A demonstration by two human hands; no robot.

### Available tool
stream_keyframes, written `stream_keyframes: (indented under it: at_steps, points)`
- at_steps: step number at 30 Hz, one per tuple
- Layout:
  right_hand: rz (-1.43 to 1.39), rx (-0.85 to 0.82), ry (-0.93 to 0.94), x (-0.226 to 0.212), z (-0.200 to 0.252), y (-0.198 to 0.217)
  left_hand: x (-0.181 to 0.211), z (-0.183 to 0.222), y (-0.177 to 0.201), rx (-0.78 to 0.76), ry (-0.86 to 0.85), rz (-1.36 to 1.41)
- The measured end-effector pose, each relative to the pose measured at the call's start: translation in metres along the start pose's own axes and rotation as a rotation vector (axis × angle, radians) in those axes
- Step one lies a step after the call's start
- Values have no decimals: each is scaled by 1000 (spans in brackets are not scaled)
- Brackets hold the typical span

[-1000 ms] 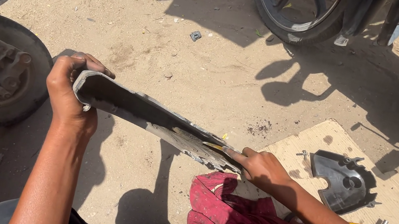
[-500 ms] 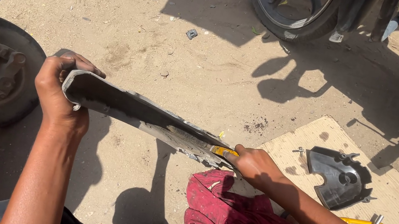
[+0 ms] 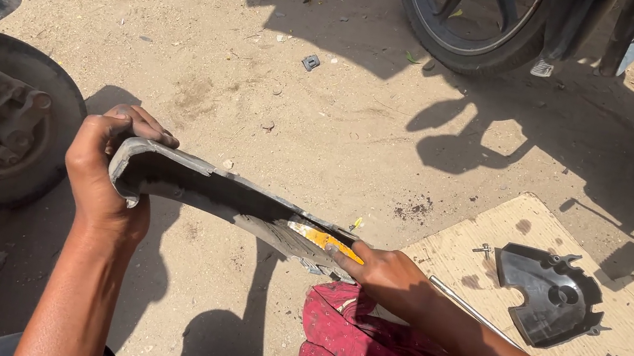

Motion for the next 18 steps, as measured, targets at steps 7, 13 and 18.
stream_keyframes:
  at_steps: [7, 13, 18]
  points:
    - [35, -119, 7, 31, 16, -9, -5, -11, 9, 55, 28, -10]
    - [-20, 15, 33, 3, -4, 33, -1, -9, -1, 66, 26, -28]
    - [3, 105, 87, 6, 6, 17, 1, -4, -5, -3, 11, -17]
Point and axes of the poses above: each hand's wrist, its own z-axis away from the middle knuckle, its own y-axis out of the back of the hand, x = y × z, the point moved 5 cm from there along -z, towards the middle knuckle, and after that the axes turned 2 degrees about -x, right-handed, at the moved point
